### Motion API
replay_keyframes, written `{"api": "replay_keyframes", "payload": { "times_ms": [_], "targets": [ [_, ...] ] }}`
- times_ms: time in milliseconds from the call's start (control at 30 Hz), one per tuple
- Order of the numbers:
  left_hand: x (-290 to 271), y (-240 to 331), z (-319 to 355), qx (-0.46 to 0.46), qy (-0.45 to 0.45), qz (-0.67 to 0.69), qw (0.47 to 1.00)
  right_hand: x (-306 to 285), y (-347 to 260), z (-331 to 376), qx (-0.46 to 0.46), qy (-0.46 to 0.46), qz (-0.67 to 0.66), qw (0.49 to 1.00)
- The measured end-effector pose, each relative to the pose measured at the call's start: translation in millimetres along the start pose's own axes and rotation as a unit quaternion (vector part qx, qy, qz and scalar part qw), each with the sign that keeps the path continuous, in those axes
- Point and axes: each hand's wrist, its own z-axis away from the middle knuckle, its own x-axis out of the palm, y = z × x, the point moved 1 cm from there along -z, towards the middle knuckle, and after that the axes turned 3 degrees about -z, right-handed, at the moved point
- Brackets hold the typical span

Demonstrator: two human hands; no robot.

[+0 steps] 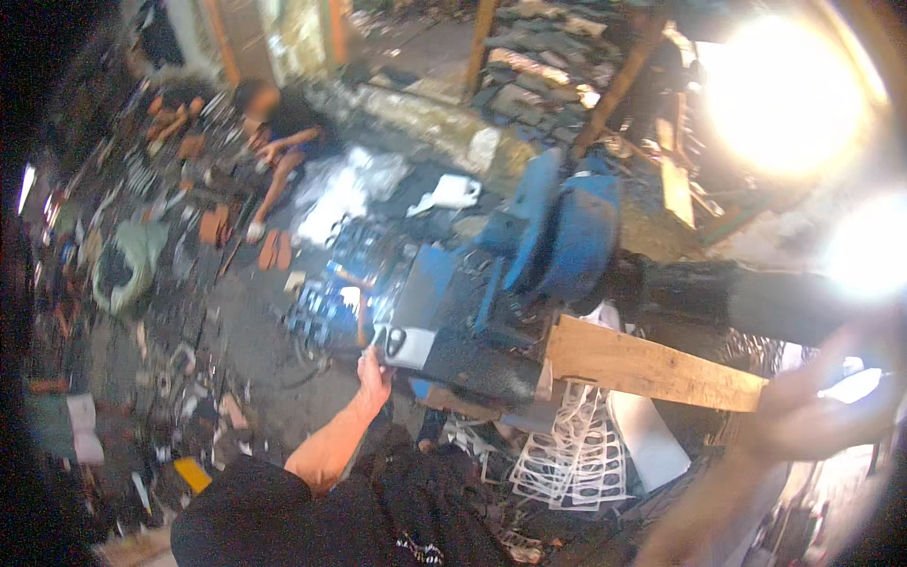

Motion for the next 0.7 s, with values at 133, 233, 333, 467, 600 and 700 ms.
{"api": "replay_keyframes", "payload": {
  "times_ms": [133,233,333,467,600,700],
  "targets": [
    [14,-5,31,-0.107,0.035,0.070,0.991,3,-207,146,0.303,-0.282,-0.380,0.827],
    [9,8,54,-0.113,0.032,0.041,0.992,2,-343,196,0.437,-0.489,-0.555,0.512],
    [11,21,63,-0.078,0.012,0.003,0.997,10,-437,247,0.324,-0.578,-0.597,0.451],
    [29,19,78,-0.042,0.026,-0.004,0.999,34,-501,281,0.186,-0.723,-0.493,0.447],
    [2,0,73,-0.003,0.032,-0.069,0.997,42,-516,279,0.087,-0.799,-0.470,0.366],
    [16,-7,66,-0.031,0.007,0.003,0.999,58,-511,287,0.062,-0.821,-0.442,0.356]
  ]
}}
